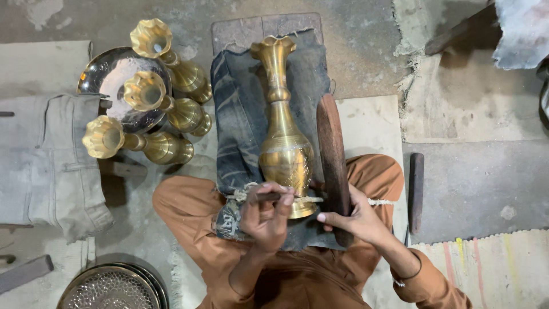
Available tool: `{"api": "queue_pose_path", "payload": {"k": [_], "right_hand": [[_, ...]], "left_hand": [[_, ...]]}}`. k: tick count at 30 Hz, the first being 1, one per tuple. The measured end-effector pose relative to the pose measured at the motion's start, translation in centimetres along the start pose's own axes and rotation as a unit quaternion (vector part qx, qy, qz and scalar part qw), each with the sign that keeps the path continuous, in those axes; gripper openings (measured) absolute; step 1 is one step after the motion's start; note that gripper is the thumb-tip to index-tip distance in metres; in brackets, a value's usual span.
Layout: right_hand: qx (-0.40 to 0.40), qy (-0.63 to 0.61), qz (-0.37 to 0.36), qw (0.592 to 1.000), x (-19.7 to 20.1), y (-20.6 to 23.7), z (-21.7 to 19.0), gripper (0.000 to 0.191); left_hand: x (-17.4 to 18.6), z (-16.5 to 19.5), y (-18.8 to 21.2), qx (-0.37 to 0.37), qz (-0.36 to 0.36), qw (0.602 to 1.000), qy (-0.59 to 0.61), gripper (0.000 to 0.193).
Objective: The person sits cross-legged on the floor and uses a chisel and hammer to shape a brass vase. They repeatedly strike the chisel against the vase's surface to create decorative indentations.
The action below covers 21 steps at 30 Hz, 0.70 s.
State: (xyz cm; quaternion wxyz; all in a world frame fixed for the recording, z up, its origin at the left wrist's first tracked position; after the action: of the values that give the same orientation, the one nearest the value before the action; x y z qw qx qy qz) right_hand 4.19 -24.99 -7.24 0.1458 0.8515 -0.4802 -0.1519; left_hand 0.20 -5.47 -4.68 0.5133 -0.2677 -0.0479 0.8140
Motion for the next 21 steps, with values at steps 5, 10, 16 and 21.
{"api": "queue_pose_path", "payload": {"k": [5,10,16,21], "right_hand": [[-0.025,-0.015,0.034,0.999,2.1,0.0,0.7,0.054],[-0.027,0.087,0.106,0.990,6.7,1.7,-2.3,0.058],[0.128,0.038,0.097,0.986,9.5,5.2,-9.4,0.068],[-0.011,0.244,0.113,0.963,9.3,5.4,-11.1,0.053]], "left_hand": [[3.5,0.5,-2.5,0.114,0.061,0.991,0.047,0.030],[3.0,0.4,-4.0,0.147,-0.011,0.986,0.073,0.042],[0.3,-0.8,-4.9,0.160,-0.076,0.983,0.048,0.046],[-0.6,-0.1,-6.3,0.079,-0.165,0.982,-0.053,0.036]]}}
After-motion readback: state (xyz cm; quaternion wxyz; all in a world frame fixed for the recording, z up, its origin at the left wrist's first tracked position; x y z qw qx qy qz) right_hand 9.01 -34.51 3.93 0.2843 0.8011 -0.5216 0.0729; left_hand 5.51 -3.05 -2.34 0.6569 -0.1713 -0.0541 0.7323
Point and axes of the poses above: each hand's wrist, its own y-axis away from the middle knuckle, its own x-axis out of the back of the hand, z = x × y, the point moved 5 cm from there along -y, towards the middle knuckle, and after that the axes turned 5 degrees about y, right-handed, at the moved point
